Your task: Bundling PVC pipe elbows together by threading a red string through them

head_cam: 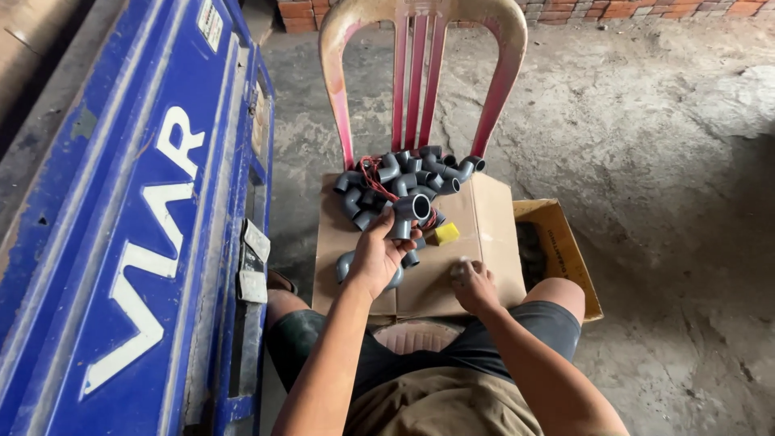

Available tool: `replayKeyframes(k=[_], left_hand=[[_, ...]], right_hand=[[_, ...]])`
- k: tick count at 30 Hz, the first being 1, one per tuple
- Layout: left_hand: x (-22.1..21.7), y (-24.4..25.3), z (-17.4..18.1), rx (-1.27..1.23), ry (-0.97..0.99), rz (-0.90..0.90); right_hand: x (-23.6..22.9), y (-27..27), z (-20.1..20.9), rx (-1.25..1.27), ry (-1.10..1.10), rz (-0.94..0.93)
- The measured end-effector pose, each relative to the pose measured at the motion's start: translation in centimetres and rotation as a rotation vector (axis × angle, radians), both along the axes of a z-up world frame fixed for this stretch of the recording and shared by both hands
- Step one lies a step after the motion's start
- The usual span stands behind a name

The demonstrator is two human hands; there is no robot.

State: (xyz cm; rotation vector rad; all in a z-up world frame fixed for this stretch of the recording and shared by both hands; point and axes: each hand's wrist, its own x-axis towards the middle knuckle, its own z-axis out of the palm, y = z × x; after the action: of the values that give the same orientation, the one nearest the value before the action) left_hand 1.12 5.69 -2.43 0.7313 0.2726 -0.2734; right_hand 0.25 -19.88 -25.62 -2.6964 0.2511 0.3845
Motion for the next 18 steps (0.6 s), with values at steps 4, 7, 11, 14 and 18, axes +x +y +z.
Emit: replayKeyframes(k=[4,7,11,14,18], left_hand=[[0.0,-0.7,-0.7,0.009,0.021,-0.010],[0.6,-1.8,-1.8,0.025,0.032,-0.006],[0.5,-3.4,-2.4,0.085,0.032,0.012],[-0.3,-4.4,0.2,0.111,-0.001,0.038],[-0.1,-4.3,-0.1,0.128,-0.031,0.085]], right_hand=[[1.0,-1.5,-1.9,0.133,-0.071,-0.062],[-0.3,3.4,11.2,0.800,-0.160,-0.412],[-1.9,7.3,25.6,1.664,-0.495,-0.614],[-2.2,9.0,27.2,1.540,-0.710,-0.385],[-2.9,9.5,25.3,0.893,-1.000,-0.059]])
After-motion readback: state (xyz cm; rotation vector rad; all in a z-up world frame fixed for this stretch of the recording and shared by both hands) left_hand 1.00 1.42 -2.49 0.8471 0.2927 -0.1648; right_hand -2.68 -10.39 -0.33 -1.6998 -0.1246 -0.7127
